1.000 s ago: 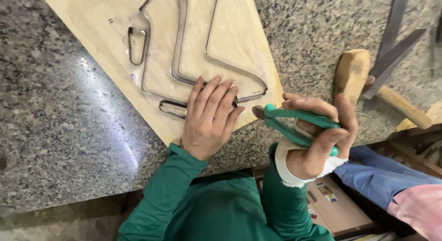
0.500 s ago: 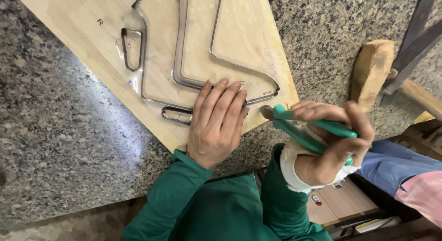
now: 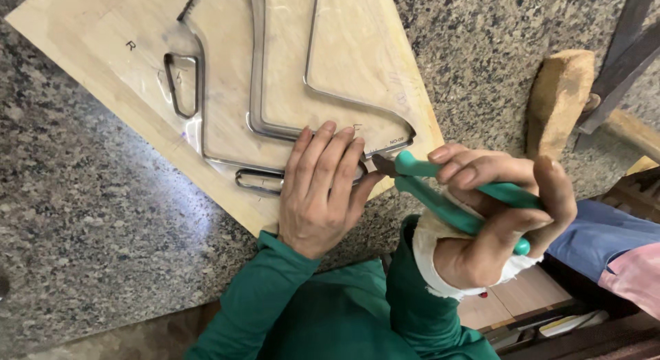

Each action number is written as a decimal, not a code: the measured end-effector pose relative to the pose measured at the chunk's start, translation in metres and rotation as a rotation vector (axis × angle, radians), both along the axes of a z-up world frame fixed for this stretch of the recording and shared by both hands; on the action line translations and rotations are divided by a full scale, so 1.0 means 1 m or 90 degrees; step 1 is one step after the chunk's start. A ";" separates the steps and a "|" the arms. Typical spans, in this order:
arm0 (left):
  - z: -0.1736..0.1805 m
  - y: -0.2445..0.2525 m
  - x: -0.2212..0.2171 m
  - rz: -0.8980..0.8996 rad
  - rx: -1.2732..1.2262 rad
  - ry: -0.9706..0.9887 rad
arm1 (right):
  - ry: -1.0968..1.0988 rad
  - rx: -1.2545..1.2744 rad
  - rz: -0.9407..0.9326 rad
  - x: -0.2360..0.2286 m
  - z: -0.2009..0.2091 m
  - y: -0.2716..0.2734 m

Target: The person uses green-handled pliers to bend a metal wire frame on a wooden board. The person repeatedly repositions the wire and applies pressure with the pliers to shape the wire into a specific form.

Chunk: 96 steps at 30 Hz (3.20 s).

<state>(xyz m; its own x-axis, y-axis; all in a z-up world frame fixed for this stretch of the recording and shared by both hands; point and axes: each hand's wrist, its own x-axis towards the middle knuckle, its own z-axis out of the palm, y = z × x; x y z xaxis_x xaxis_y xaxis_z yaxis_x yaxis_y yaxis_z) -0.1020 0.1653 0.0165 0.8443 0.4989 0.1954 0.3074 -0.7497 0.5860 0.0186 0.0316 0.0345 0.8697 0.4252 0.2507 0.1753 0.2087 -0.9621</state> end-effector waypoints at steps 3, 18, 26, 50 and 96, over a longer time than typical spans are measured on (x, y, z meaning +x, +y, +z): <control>0.001 -0.001 -0.004 -0.010 -0.014 0.014 | 0.009 -0.005 -0.035 -0.013 0.000 0.005; -0.003 -0.001 -0.003 -0.003 -0.024 -0.001 | 0.071 0.019 -0.126 -0.028 0.012 0.021; -0.003 -0.001 -0.002 0.000 -0.022 -0.003 | 0.098 0.040 -0.170 -0.034 0.017 0.032; -0.004 -0.002 -0.001 0.012 -0.008 -0.002 | 0.097 0.031 -0.142 -0.034 0.015 0.030; -0.001 -0.005 0.000 0.017 0.003 -0.079 | 0.240 -0.109 0.188 0.081 -0.017 0.041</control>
